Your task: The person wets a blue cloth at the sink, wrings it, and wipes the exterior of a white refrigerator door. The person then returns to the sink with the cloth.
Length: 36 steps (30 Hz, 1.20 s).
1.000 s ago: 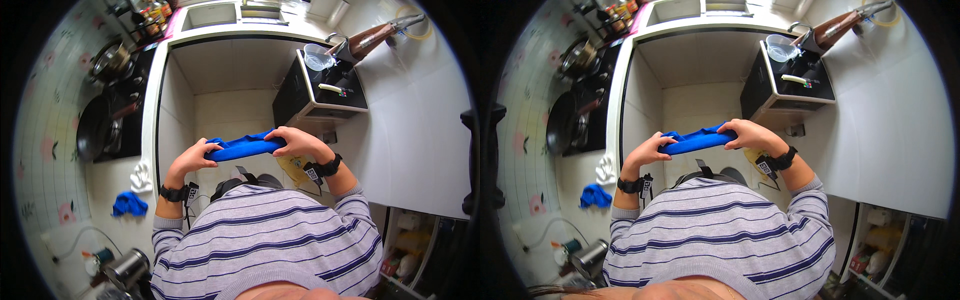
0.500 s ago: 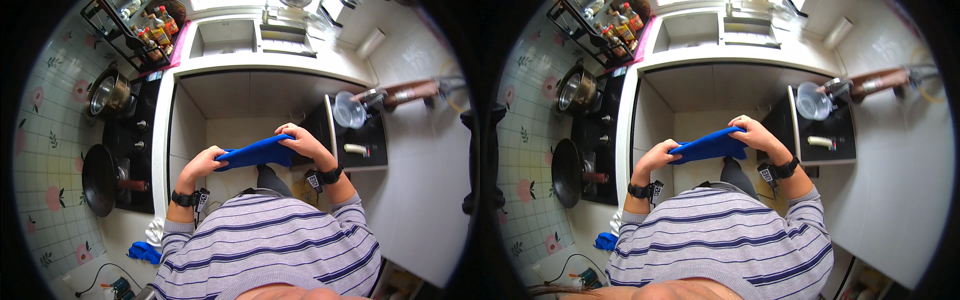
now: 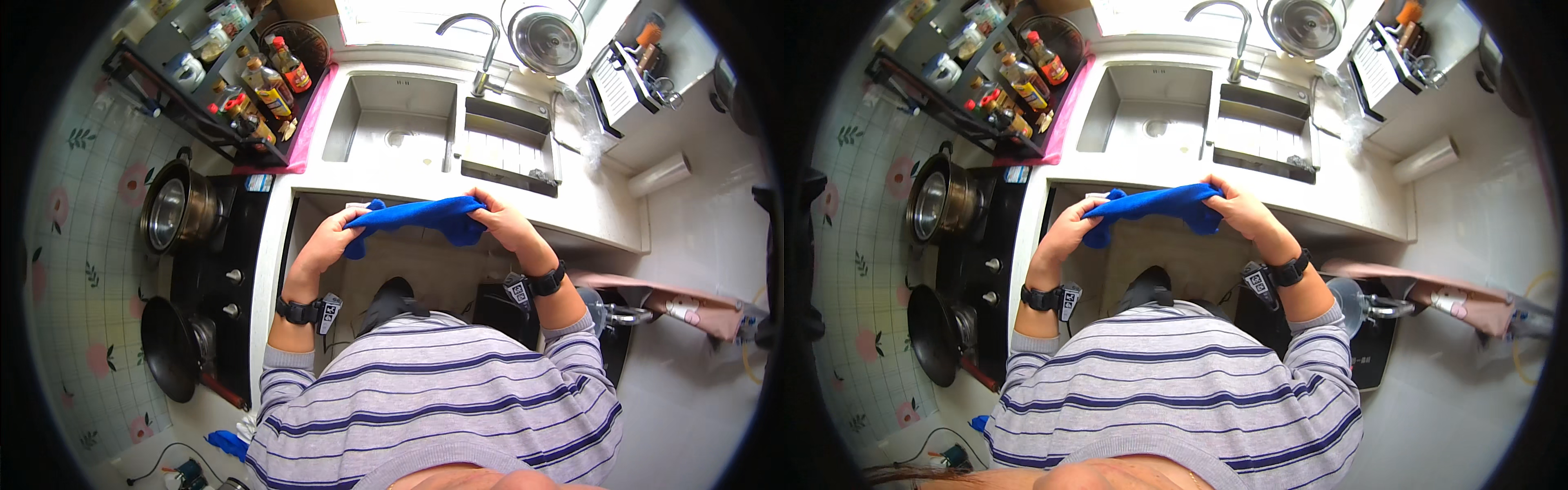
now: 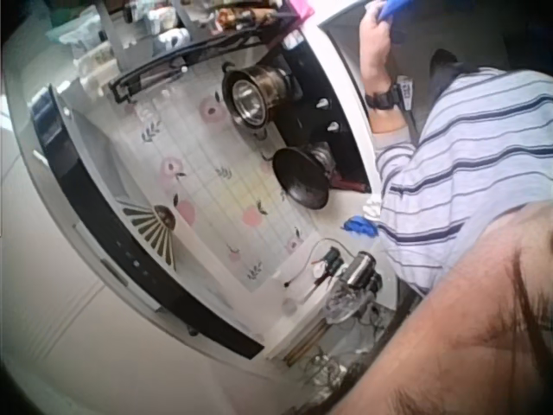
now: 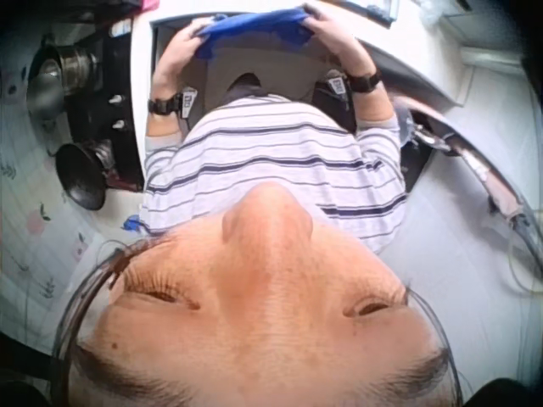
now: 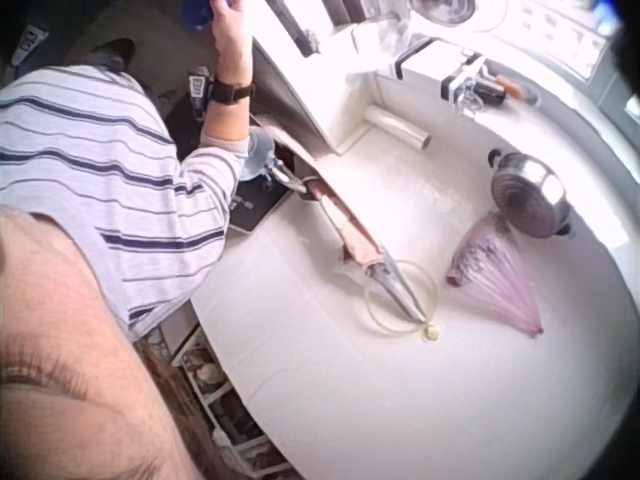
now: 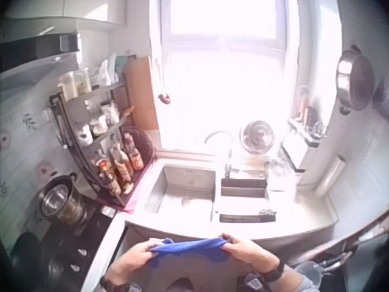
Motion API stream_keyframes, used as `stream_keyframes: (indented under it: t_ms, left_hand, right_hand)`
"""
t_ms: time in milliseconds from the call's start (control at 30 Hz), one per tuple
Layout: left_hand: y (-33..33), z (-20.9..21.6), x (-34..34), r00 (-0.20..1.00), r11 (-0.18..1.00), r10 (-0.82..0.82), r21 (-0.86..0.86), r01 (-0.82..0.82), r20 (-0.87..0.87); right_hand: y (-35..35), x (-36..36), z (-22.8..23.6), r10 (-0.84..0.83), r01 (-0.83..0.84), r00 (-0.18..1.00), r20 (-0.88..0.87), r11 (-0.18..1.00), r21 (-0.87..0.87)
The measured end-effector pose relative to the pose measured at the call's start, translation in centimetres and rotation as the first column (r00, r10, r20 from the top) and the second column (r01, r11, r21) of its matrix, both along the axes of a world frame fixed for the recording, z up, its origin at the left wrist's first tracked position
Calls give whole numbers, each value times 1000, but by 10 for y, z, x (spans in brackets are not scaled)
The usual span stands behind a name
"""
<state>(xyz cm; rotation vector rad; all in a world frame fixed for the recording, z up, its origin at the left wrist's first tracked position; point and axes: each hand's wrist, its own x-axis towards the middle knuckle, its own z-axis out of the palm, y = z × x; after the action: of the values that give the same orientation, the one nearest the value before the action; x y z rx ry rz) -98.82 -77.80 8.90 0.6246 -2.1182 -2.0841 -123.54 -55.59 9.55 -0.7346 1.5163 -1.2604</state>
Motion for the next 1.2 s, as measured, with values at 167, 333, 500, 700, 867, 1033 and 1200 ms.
stream_keyframes:
  t_ms: [167, 333, 500, 700, 867, 1033, 1200]
  left_hand:
    - [-55, -6, -68, 992, 991, -116, 70, 112, 54]
    - [-109, -19, -143, 940, 934, -327, 188, 305, 96]
    - [-152, -34, -210, 831, 832, -550, 149, 535, 84]
    - [-153, -35, -282, 789, 725, -610, 355, 590, -65]
    - [-137, -32, -329, 706, 669, -693, 235, 705, -145]
    - [-112, -47, -359, 649, 605, -714, 235, 760, -261]
    - [-91, -83, -378, 531, 530, -847, -37, 847, 16]
  right_hand:
    - [-32, -54, -11, -53, 106, 969, 242, 972, -211]
    - [-38, -94, -2, -250, 312, 902, 351, 941, -132]
    - [-34, -111, 7, -439, 469, 852, 286, 882, -43]
    - [-23, -125, -5, -703, 722, 691, 172, 684, -103]
    - [7, -134, -1, -839, 832, 544, 12, 537, -140]
    - [40, -123, -12, -747, 779, 413, -521, 586, -223]
    - [53, -79, -55, -360, 734, 405, -841, 676, 64]
